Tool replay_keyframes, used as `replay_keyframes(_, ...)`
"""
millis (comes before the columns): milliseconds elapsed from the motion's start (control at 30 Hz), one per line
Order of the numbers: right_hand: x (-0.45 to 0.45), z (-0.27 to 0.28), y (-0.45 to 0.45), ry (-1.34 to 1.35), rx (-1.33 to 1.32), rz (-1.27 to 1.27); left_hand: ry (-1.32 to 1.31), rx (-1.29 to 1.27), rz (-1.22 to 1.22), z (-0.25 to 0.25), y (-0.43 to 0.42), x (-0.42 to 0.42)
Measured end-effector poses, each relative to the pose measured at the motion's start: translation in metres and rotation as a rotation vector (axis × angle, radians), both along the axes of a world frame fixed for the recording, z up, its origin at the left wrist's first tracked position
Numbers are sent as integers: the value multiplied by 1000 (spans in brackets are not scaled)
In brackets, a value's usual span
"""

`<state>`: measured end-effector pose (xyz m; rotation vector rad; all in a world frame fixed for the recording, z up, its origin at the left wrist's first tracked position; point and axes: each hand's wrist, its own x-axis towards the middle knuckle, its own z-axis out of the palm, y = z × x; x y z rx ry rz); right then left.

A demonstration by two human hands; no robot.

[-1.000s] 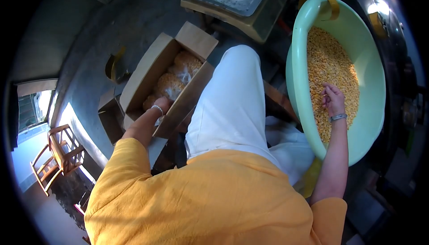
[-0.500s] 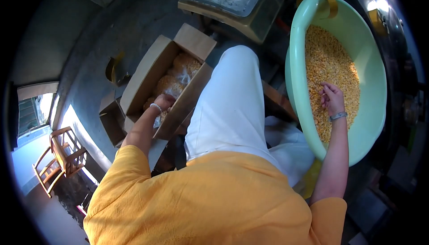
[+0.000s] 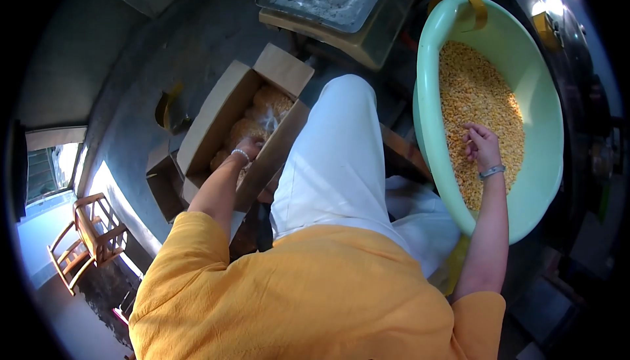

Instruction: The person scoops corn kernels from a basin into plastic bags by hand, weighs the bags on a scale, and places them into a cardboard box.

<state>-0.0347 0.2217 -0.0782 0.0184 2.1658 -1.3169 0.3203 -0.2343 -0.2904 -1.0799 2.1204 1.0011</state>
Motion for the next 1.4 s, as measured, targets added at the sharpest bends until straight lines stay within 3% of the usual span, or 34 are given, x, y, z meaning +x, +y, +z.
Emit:
replay_keyframes(167, 0, 0, -3, -19, -6, 6, 64, -258, -113, 24, 6, -15)
replay_keyframes(267, 0, 1, -3, -17, 6, 19, 414, -537, -305, 4, 5, -24)
replay_keyframes(367, -2, -2, -2, -12, 22, 25, 362, -597, -327, -7, 4, -42)
replay_keyframes(467, 0, 0, -2, -14, 36, 11, 49, -361, -331, 1, 1, -62)
replay_keyframes(567, 0, 1, -2, -22, 32, 2, -194, -180, -445, -33, -10, -68)
replay_keyframes(667, 1, 1, -2, -30, 25, -2, -148, -156, -449, -41, -14, -66)
replay_keyframes(767, 1, 1, -4, -40, 17, -1, -58, -232, -428, -14, -8, -58)
replay_keyframes(967, 1, 4, -11, -27, 11, 25, 316, -185, 42, 54, 33, -16)
replay_keyframes(1067, 2, 6, -14, -28, 9, 30, 579, -285, 7, 77, 64, 6)
replay_keyframes(1167, 2, 6, -18, 30, 129, 147, 605, -407, -18, 39, 78, 27)
replay_keyframes(1267, 3, -2, -19, -40, 210, 285, 217, -310, 34, 51, 73, 15)
replay_keyframes(1400, 18, -4, -30, 20, 272, 471, -3, -266, -143, 55, 53, -8)
